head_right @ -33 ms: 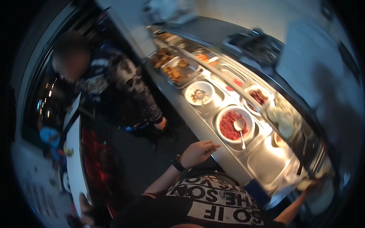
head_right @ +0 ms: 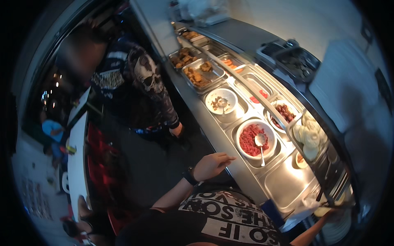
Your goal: The person transfers liquid from a plastic bag into a small bowl, picks up pieces of fried chicken with tongs to place them on plates, and scoops rice into a bowl.
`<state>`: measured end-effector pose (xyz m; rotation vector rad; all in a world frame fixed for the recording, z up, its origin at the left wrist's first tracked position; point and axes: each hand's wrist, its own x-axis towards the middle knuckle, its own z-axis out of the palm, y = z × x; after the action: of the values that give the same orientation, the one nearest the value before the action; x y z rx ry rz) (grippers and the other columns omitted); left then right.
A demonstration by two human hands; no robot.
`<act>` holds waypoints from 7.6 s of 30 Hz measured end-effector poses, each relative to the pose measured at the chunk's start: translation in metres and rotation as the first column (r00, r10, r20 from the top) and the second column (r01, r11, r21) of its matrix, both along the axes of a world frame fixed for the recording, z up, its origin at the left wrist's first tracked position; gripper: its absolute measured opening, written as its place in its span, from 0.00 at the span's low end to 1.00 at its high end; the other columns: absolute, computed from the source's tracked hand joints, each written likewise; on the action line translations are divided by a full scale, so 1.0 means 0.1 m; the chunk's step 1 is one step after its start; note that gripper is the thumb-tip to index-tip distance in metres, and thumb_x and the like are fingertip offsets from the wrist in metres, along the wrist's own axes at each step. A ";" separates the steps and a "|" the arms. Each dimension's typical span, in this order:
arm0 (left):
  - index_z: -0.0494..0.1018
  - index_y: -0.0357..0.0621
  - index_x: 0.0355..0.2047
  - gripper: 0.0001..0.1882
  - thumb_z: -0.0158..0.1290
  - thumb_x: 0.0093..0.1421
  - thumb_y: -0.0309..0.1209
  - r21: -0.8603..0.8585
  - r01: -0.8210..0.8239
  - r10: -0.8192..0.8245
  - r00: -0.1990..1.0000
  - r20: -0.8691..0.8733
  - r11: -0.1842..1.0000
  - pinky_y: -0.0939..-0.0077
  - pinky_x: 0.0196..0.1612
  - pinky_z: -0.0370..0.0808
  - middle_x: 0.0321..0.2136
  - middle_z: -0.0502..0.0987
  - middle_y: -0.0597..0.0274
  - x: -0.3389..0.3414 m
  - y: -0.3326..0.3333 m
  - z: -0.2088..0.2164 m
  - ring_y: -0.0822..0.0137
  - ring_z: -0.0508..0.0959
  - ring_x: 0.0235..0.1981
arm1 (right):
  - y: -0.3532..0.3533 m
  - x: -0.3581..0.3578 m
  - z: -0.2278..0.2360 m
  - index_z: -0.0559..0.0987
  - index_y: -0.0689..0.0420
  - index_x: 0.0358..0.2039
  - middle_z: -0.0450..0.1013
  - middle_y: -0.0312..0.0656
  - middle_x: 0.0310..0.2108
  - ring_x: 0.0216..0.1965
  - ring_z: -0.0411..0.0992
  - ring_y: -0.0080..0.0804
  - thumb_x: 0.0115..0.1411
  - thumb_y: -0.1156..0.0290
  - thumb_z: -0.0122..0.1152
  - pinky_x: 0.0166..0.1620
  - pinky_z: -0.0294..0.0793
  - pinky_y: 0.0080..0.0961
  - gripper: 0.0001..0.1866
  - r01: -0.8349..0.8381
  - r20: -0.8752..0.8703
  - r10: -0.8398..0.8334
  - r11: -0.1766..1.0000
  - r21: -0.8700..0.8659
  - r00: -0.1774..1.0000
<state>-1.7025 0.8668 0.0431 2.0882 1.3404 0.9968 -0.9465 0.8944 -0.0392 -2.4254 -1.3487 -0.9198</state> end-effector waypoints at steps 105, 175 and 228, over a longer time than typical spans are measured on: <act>0.80 0.45 0.42 0.18 0.52 0.55 0.40 -0.866 -0.409 0.900 0.196 -0.391 -0.287 0.60 0.46 0.75 0.40 0.81 0.51 1.63 -2.04 -5.13 0.54 0.81 0.43 | 2.67 -5.65 -3.39 0.72 0.64 0.39 0.71 0.47 0.36 0.35 0.72 0.33 0.60 0.78 0.58 0.40 0.74 0.27 0.07 -0.907 -0.790 0.448 -0.159 0.391 -0.419; 0.80 0.44 0.40 0.16 0.51 0.57 0.38 -0.842 -0.306 0.895 -0.181 -0.407 -0.445 0.57 0.43 0.74 0.36 0.81 0.47 3.09 -2.69 -6.01 0.51 0.80 0.39 | 2.35 -5.67 -3.35 0.75 0.58 0.29 0.75 0.48 0.29 0.31 0.71 0.52 0.48 0.79 0.56 0.40 0.69 0.45 0.06 -0.709 -0.599 0.646 -0.683 -0.175 -0.474; 0.41 0.42 0.69 0.50 0.61 0.58 0.46 -0.881 -0.183 0.894 0.199 0.401 0.436 0.62 0.40 0.80 0.62 0.59 0.42 -0.45 1.73 -3.27 0.54 0.74 0.51 | 3.16 -6.06 -1.79 0.81 0.58 0.35 0.78 0.36 0.26 0.26 0.74 0.19 0.59 0.73 0.62 0.30 0.71 0.19 0.05 -0.852 -0.823 0.276 0.030 0.523 -0.496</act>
<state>-1.7477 1.0397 -0.2842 0.1610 1.5456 1.2945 -1.5528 1.2102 -0.2180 -0.7057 -1.9891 1.3812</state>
